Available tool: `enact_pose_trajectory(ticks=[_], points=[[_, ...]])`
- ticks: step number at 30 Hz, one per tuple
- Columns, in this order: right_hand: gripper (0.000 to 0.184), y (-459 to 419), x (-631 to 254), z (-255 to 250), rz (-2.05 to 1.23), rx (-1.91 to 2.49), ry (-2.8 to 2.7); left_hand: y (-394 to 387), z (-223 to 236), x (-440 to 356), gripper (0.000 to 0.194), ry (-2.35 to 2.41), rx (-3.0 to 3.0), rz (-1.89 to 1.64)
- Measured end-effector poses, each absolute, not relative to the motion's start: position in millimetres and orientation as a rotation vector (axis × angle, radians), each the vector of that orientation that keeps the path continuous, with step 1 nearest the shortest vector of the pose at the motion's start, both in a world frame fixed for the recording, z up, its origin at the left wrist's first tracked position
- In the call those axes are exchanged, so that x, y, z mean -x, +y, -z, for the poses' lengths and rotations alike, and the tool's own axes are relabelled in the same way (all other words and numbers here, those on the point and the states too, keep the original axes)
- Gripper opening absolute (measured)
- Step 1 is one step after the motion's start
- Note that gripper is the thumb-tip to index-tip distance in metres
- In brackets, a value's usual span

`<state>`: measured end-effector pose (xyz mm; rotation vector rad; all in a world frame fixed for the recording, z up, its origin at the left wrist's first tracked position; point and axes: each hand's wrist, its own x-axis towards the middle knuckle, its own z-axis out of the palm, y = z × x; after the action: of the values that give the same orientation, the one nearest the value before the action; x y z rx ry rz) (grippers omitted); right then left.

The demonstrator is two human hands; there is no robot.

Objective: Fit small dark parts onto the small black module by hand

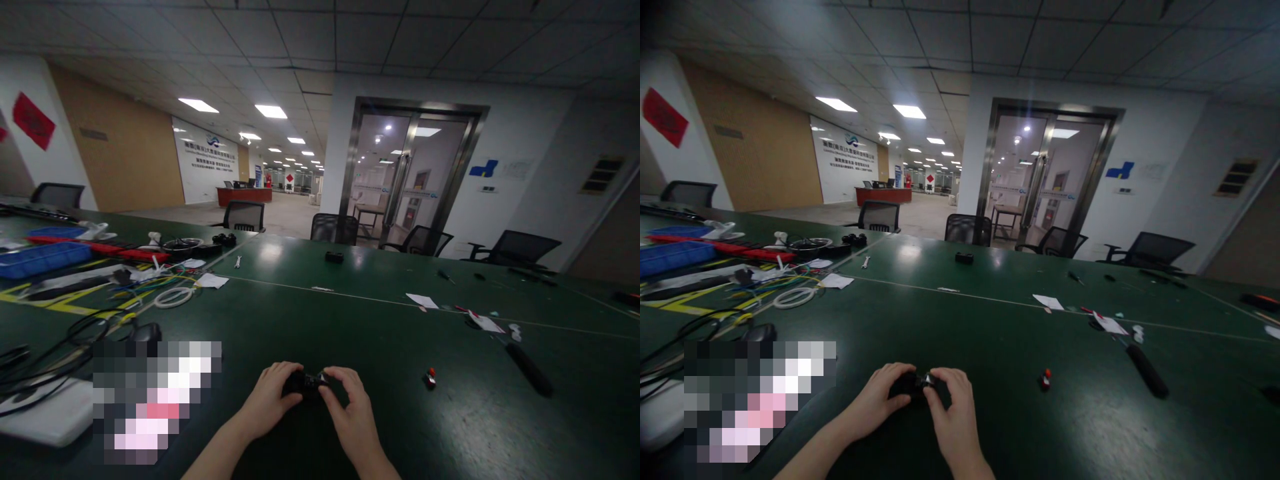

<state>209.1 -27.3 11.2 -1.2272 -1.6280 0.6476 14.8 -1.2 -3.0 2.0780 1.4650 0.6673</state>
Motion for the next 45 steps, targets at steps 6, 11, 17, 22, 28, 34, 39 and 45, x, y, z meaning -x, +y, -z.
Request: enact_pose_trajectory(ticks=[6, 11, 17, 22, 28, 34, 39, 45], points=[[0.024, -29, -215, -15, -0.644, 1.288, -1.517, -2, 3, -12, 0.044, 1.451, -2.039, -0.68], [0.031, -23, -220, -6, -0.603, 1.305, -1.462, -3, -1, -12, 0.048, 1.441, -2.049, -0.648], [0.034, -23, -223, -8, -0.575, 1.297, -1.416, -3, -1, -11, 0.044, 1.437, -2.029, -0.636], [0.033, -23, -225, -7, -0.573, 1.279, -1.352, -4, -2, -12, 0.044, 1.442, -2.035, -0.638], [0.032, -20, -226, -4, -0.595, 1.271, -1.272, -6, -7, -15, 0.043, 1.427, -2.088, -0.642], [0.033, -22, -227, -5, -0.643, 1.283, -1.195, -6, -5, -15, 0.043, 1.423, -2.104, -0.673], [0.034, -21, -229, -3, -0.704, 1.314, -1.173, -5, -3, -14, 0.044, 1.421, -2.1, -0.661], [0.031, -19, -230, 0, -0.704, 1.308, -1.178, -4, 1, -12, 0.044, 1.447, -2.029, -0.628]])
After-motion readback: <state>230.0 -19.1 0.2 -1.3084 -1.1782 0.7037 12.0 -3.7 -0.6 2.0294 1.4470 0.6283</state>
